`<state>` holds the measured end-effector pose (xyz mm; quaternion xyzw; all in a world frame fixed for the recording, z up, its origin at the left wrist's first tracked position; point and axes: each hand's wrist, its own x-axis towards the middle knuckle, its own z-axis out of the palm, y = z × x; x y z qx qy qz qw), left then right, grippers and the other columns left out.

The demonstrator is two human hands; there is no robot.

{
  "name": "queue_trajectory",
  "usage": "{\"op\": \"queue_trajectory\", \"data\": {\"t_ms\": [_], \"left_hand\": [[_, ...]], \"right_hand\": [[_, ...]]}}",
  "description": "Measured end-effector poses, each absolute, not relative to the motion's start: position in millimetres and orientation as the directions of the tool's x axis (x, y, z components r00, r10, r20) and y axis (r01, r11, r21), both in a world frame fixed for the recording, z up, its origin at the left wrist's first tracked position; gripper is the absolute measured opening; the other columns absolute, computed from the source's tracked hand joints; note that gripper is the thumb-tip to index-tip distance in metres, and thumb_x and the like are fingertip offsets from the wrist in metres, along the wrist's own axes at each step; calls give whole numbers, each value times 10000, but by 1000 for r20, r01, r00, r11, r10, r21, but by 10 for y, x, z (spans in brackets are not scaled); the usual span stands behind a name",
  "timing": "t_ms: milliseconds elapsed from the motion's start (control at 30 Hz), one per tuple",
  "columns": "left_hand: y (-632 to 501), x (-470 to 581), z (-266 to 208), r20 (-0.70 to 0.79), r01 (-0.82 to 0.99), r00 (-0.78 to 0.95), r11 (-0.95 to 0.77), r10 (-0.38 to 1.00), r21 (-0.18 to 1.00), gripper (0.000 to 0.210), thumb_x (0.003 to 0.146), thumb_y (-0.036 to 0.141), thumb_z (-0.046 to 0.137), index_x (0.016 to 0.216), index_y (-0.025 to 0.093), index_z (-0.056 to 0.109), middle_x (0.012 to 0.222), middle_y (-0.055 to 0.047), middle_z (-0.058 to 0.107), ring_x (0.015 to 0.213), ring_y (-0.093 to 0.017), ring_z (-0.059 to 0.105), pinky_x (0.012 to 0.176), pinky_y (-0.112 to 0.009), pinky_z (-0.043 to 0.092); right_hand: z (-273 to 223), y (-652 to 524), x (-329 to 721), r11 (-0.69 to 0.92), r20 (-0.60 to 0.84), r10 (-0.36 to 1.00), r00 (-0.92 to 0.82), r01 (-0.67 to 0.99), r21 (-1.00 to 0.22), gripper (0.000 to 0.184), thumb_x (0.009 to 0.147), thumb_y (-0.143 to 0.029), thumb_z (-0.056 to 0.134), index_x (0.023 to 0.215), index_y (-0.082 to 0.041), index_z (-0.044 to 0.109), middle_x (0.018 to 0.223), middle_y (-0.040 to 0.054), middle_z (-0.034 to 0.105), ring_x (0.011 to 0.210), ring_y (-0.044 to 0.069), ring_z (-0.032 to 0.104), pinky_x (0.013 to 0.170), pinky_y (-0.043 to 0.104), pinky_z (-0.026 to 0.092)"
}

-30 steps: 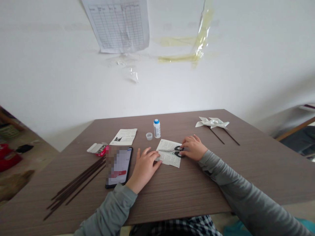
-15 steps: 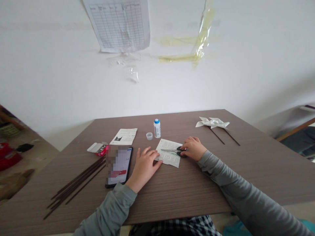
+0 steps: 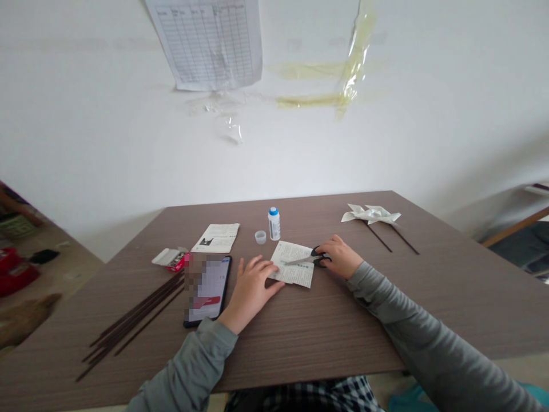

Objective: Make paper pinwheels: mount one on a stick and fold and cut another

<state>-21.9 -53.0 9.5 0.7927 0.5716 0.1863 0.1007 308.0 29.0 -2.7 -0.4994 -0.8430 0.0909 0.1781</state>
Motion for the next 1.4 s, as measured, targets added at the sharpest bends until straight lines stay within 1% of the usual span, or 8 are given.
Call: {"op": "queue_trajectory", "data": {"t_ms": [133, 333, 500, 767, 967, 1067, 1200, 1400], "left_hand": [[-511, -237, 64, 185, 863, 286, -336, 940, 376, 248, 1109, 221, 944, 1319, 334, 1014, 1594, -108, 961, 1743, -466, 737, 1556, -910, 367], [-516, -247, 43, 146, 850, 319, -351, 936, 392, 234, 1144, 282, 953, 1366, 327, 1013, 1678, -126, 925, 1813, -466, 675, 1558, -945, 319], [-520, -235, 28, 156, 837, 334, -369, 929, 404, 227, 1172, 268, 882, 1343, 340, 1013, 1660, -115, 932, 1798, -451, 683, 1548, -953, 327], [-507, -197, 32, 142, 845, 306, -338, 941, 415, 274, 1114, 183, 869, 1302, 329, 1005, 1657, -114, 931, 1771, -447, 703, 1556, -932, 331], [-534, -187, 13, 181, 854, 292, -341, 939, 392, 272, 1115, 176, 858, 1290, 327, 1002, 1665, -119, 915, 1765, -458, 695, 1548, -927, 361], [-534, -206, -17, 249, 865, 265, -344, 932, 365, 291, 1104, 191, 874, 1342, 317, 985, 1686, -142, 884, 1753, -476, 688, 1524, -895, 436], [-524, -254, -63, 359, 892, 171, -299, 918, 339, 307, 1095, 243, 908, 1397, 285, 941, 1674, -182, 859, 1730, -503, 683, 1476, -816, 536], [-532, -256, -93, 428, 906, 107, -265, 898, 330, 79, 1126, 303, 894, 1152, 289, 966, 1568, -152, 901, 1665, -486, 713, 1441, -747, 584]], "right_hand": [[-42, 299, 3084, 373, 222, 925, -309, 851, -370, 280, 963, -153, 925, 1208, -242, 1028, 1297, 126, 1009, 1302, 396, 885, 1250, 506, 659], [-71, 309, 3057, 183, 202, 974, -105, 891, -416, 198, 1012, -348, 963, 1187, -265, 1004, 1183, 106, 989, 1253, 383, 886, 1078, 453, 660], [-103, 295, 2992, 174, 189, 977, -103, 894, -414, 205, 995, -279, 927, 1195, -273, 966, 1231, 100, 983, 1286, 370, 869, 1111, 460, 632], [-89, 255, 2901, 174, 175, 979, -107, 884, -434, 260, 991, -227, 890, 1231, -263, 983, 1247, 116, 985, 1360, 389, 846, 1206, 520, 625], [-109, 299, 2936, 154, 158, 984, -87, 861, -485, 207, 939, -217, 917, 1123, -266, 998, 1152, 103, 1001, 1274, 392, 908, 1151, 506, 675], [-129, 331, 2973, 151, 184, 981, -54, 810, -567, 176, 884, -195, 926, 1029, -274, 986, 1077, 79, 999, 1178, 377, 943, 1117, 499, 711], [-133, 382, 3014, 111, 156, 988, 15, 636, -763, 116, 801, -180, 934, 880, -265, 932, 947, 55, 969, 1049, 359, 968, 1049, 471, 767], [-111, 462, 3073, 4, 44, 990, 131, 294, -956, 260, 669, -157, 1047, 801, -256, 847, 871, 56, 944, 983, 359, 964, 990, 489, 825]]}}
